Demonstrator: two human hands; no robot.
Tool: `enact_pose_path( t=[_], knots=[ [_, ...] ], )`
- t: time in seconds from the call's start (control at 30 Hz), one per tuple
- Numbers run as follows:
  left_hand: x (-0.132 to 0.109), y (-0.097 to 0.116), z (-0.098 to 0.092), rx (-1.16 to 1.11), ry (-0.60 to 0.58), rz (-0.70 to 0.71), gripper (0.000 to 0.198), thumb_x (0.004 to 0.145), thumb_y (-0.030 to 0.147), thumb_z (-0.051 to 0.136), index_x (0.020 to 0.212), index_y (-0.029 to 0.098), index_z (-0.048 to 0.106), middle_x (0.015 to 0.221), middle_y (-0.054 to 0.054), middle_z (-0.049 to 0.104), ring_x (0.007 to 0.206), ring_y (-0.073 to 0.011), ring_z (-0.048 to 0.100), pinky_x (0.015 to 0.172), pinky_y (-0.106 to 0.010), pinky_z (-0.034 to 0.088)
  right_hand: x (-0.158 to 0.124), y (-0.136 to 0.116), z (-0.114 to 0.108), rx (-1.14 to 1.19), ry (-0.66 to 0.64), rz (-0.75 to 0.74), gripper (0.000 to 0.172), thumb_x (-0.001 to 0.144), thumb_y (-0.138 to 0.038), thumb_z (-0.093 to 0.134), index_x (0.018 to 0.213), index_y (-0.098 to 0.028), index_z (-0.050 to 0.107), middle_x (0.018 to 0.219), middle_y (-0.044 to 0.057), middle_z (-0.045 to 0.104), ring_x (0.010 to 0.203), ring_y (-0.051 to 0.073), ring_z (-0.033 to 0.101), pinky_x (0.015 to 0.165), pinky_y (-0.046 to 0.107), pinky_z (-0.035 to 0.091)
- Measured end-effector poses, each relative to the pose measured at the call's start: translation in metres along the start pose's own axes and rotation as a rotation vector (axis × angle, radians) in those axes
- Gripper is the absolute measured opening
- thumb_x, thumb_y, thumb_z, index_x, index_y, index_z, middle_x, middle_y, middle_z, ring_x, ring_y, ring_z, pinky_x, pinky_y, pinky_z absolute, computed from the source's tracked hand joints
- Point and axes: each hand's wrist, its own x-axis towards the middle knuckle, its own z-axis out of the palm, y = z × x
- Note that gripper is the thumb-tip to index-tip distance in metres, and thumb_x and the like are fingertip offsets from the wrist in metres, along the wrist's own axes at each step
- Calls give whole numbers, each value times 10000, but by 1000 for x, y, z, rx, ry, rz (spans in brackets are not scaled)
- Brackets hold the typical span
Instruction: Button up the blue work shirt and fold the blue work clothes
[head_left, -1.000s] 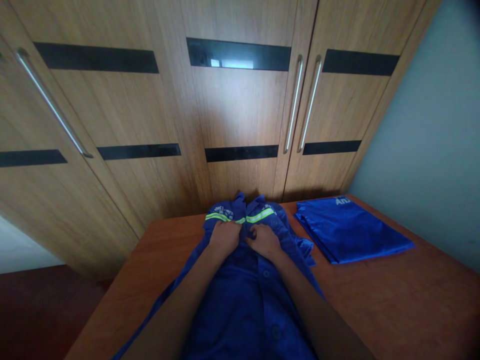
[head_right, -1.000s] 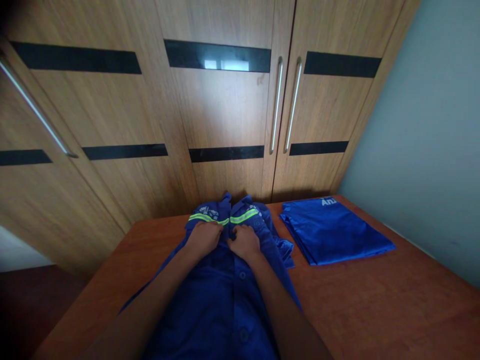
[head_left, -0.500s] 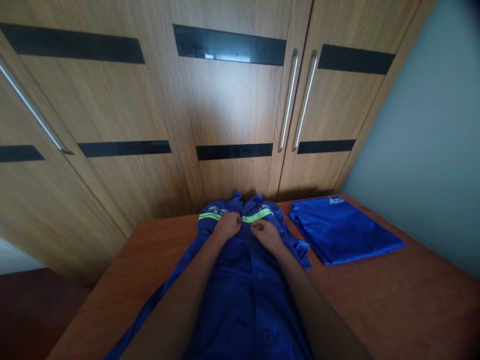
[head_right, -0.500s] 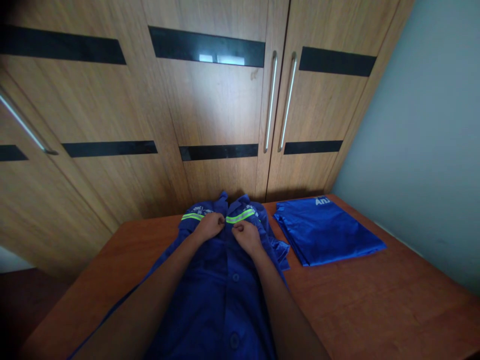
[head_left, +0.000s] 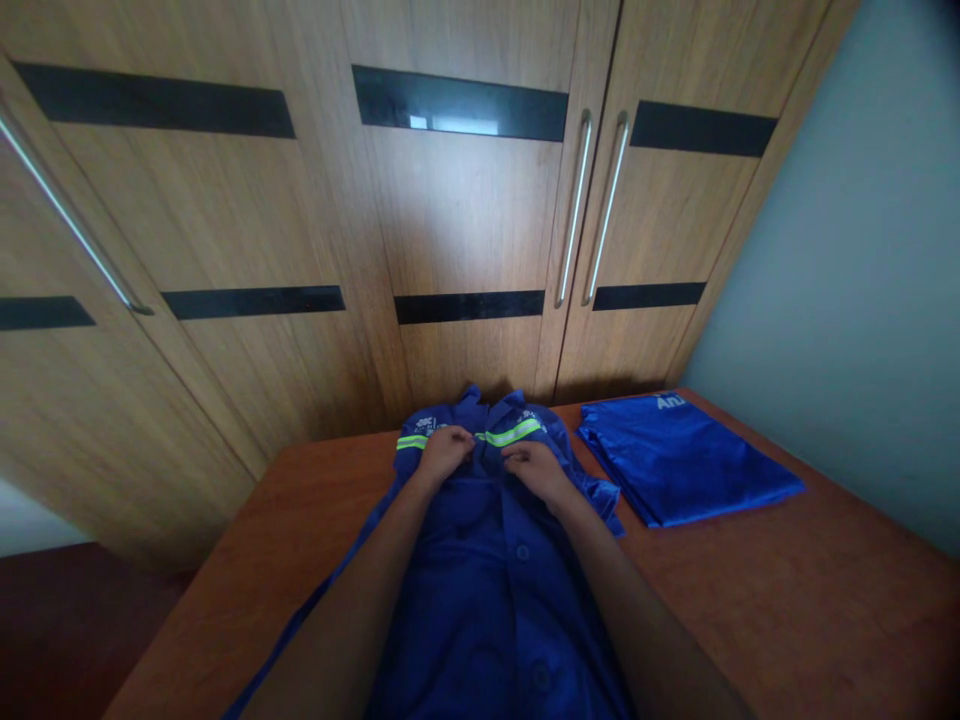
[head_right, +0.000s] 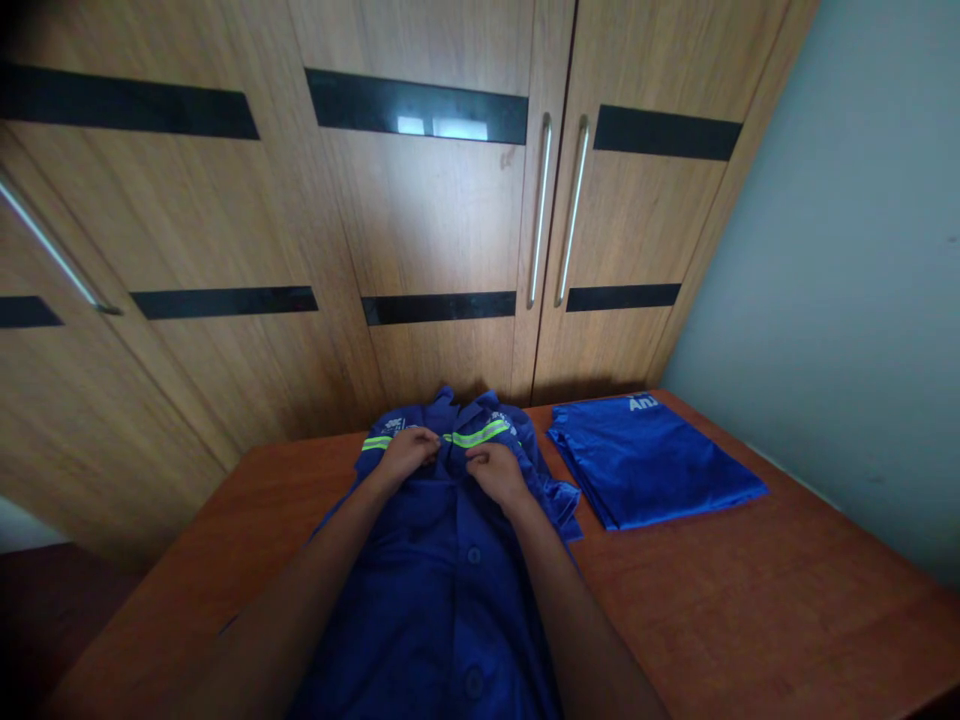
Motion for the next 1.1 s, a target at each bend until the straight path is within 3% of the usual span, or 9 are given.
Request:
enact_pose_path(
  t=[0.13,0.27,0.4,0.53,0.6,0.73,0.83,0.97,1.1],
  knots=[
    [-6,9,-1,-206,79,-15,77,735,233,604,725,169,646,593,4,653,537,-138,626,525,-223,484,-7,-13,-6,190,-3,-23,389,773,-277,532,1121,-167,666,814,26,693,702,129,615,622,214,460],
    [-7,25,-2,-345,161,9,132,727,294,635,762,170,656,612,8,645,571,-131,618,534,-212,477,-13,-22,-11,392,-44,-14,484,762,-347,554,1220,-199,606,923,43,685,771,127,629,675,209,475],
    [-3,40,0,-429,195,18,139,698,293,676,758,168,667,607,12,643,570,-123,607,534,-205,474,-6,-25,-10,296,1,66,432,766,-314,508,1165,-188,616,814,26,667,660,112,604,589,192,448],
    [1,47,6,-486,161,-16,116,687,252,688,753,158,671,641,-8,680,563,-121,629,528,-205,489,13,-29,-3,137,45,67,345,802,-403,523,1038,-183,646,827,22,668,662,119,586,536,189,402],
    [1,45,10,-506,152,-49,108,686,234,688,753,154,661,659,-19,692,566,-124,642,526,-209,499,22,-32,1,42,46,51,315,761,-404,609,973,-179,663,820,19,673,688,130,586,540,194,386],
    [-1,36,15,-537,157,-126,105,689,220,683,747,149,633,634,-21,682,554,-131,652,522,-221,517,34,-31,9,-97,-45,21,139,625,-225,726,749,-175,692,697,-14,662,673,135,577,564,204,369],
    [-5,25,16,-567,168,-169,119,681,221,687,744,153,612,617,-15,672,549,-131,658,538,-229,531,32,-23,9,-110,-141,23,162,523,-137,770,658,-182,691,632,-43,649,641,128,563,554,204,363],
    [-14,11,11,-625,171,-188,136,664,236,688,698,158,582,625,-24,666,585,-137,672,604,-258,559,24,-12,-2,0,-210,59,248,530,-244,818,755,-191,726,680,-36,678,615,113,555,500,187,351],
    [-23,3,8,-673,193,-143,166,668,290,681,698,163,577,660,-18,660,639,-137,674,697,-298,573,21,-2,-8,182,-164,102,323,639,-405,760,868,-180,721,693,-15,672,517,75,502,446,170,326]
  ],
)
